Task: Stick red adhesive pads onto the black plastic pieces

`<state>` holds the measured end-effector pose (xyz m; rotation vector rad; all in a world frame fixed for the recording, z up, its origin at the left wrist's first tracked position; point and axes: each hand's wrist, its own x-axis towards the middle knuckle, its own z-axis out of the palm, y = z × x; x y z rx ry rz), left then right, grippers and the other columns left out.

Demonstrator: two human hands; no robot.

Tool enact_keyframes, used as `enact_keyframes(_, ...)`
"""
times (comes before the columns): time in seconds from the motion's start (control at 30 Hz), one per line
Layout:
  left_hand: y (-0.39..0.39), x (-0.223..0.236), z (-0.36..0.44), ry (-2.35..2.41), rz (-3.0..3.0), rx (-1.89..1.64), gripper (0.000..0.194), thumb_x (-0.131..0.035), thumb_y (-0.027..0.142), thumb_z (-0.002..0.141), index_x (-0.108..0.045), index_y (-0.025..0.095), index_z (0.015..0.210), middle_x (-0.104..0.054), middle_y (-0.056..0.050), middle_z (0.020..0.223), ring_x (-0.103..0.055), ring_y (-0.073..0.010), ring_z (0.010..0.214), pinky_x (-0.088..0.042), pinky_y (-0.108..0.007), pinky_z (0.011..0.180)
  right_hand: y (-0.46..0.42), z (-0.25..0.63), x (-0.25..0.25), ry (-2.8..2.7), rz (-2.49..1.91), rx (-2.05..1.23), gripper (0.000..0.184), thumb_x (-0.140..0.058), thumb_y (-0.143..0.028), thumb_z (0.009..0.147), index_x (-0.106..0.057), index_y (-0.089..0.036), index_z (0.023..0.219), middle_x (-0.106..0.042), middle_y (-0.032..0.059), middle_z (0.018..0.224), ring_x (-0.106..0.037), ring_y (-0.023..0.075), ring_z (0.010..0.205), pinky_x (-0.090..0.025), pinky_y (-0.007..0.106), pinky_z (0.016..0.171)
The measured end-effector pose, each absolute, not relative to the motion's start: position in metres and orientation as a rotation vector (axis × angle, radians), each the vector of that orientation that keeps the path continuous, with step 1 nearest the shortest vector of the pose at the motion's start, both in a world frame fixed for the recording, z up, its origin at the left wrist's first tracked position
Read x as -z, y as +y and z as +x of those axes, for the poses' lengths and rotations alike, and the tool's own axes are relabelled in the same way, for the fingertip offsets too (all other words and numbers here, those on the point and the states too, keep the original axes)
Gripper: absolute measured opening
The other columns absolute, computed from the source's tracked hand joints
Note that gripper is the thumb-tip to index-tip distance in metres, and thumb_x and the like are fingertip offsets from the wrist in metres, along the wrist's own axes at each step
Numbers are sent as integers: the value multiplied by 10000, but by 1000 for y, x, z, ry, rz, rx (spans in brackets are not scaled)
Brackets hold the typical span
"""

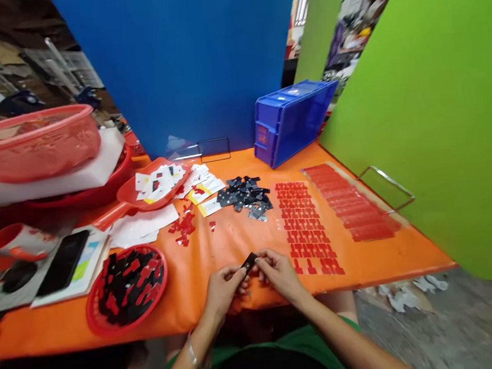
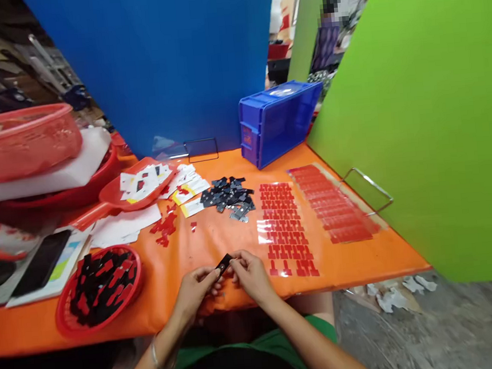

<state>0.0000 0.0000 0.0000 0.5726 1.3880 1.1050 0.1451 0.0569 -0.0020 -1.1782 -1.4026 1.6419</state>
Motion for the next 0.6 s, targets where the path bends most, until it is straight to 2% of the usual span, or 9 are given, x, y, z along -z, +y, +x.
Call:
enact_keyframes(0.23,0,-5,-5,1316,581,-1070,413,-737,457,603,-680,89,783,-663,-51,650,-585,-101,511,-500,-213,526,54,144,11,-1359,-1239,-1700,325,-577,-454,754,-577,-159,888,-599,-23,601,-471,68,390,-345,167,328)
enact_keyframes(0.43,-2,-3,-10,1247,603,-1053,414,-701,438,670,-677,96,901,-679,-61,721,-612,-113,546,-531,-248,588,54,143,10,-1370,-1246,-1685,307,-568,-442,770,-567,-160,889,-584,-32,592,-462,62,377,-358,166,325)
enact_keyframes(0.6,-3,5,-11,1250,512,-1123,470,-695,443,684,-616,87,980,-681,-72,712,-630,-130,560,-537,-269,601,54,142,7,-1355,-1275,-1644,266,-568,-428,762,-529,-176,837,-538,-60,509,-429,62,348,-347,169,326)
